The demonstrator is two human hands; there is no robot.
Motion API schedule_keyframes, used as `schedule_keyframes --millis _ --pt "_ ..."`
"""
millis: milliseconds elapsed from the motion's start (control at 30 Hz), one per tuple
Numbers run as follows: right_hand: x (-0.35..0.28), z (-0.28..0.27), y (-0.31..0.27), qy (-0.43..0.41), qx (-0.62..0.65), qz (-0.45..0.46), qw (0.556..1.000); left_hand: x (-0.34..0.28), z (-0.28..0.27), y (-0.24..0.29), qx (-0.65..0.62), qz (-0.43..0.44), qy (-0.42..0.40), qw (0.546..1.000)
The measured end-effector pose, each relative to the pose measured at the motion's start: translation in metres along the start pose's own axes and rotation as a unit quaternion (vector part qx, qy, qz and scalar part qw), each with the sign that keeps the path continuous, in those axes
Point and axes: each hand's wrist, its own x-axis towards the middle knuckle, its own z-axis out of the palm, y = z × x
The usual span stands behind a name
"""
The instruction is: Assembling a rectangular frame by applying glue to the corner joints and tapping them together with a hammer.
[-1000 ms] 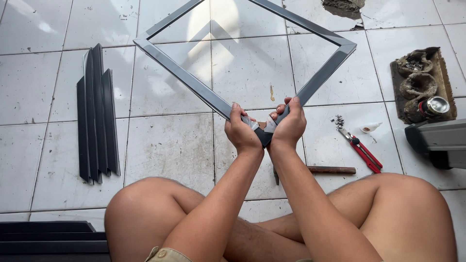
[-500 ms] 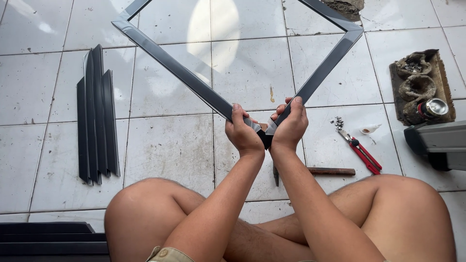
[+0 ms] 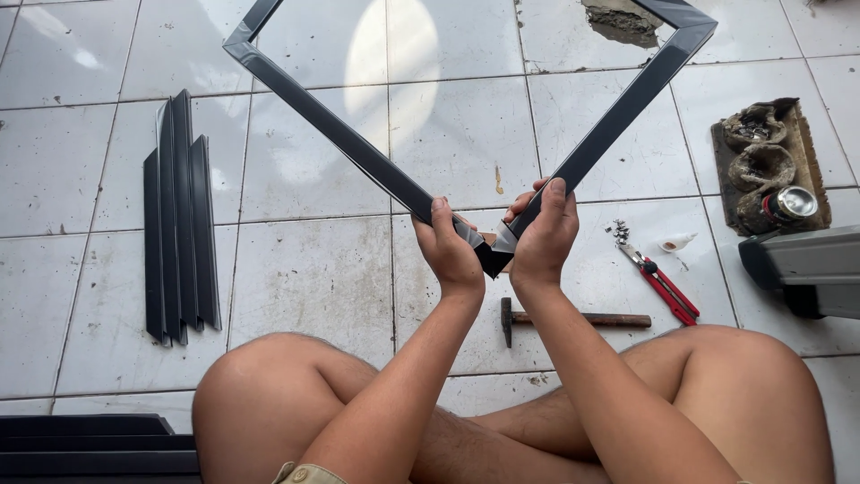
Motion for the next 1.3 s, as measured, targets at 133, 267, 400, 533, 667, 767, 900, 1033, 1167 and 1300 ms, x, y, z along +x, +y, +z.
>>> schedule_keyframes --millis 133,267,400,533,667,767,900,1033,1167,1300 --pt "0.013 -0.017 0.003 -0.013 -0.049 -0.046 0.998 -0.007 0.006 0.013 0.034 0.001 -0.047 0.998" --pt "0.02 -0.026 0.0 -0.025 -0.096 -0.114 0.988 -0.011 0.007 0.031 0.213 -0.014 -0.115 0.97" --pt "0.022 -0.028 0.001 -0.013 -0.102 -0.141 0.985 0.0 0.005 0.047 0.31 -0.045 -0.251 0.916" --pt "0.023 -0.039 0.012 -0.021 -0.117 -0.146 0.982 0.019 -0.002 0.031 0.298 -0.092 -0.307 0.899" --pt "0.027 -0.052 0.02 -0.074 -0.107 -0.139 0.982 0.023 -0.003 0.035 0.245 -0.101 -0.306 0.914" --pt "0.028 -0.056 0.018 -0.104 -0.097 -0.13 0.981 0.02 -0.001 0.036 0.217 -0.098 -0.274 0.932" --pt "0.028 -0.059 0.017 -0.142 -0.087 -0.134 0.977 0.021 -0.004 0.02 0.182 -0.117 -0.21 0.953" --pt "0.028 -0.054 0.013 -0.16 -0.09 -0.118 0.976 0.024 -0.007 0.028 0.118 -0.153 -0.201 0.96" --pt "0.022 -0.048 0.006 -0.19 -0.116 -0.133 0.966 0.035 -0.013 0.017 0.049 -0.197 -0.213 0.956" --pt "0.012 -0.042 -0.015 -0.234 -0.138 -0.108 0.956 0.047 -0.015 0.012 0.015 -0.229 -0.209 0.951"
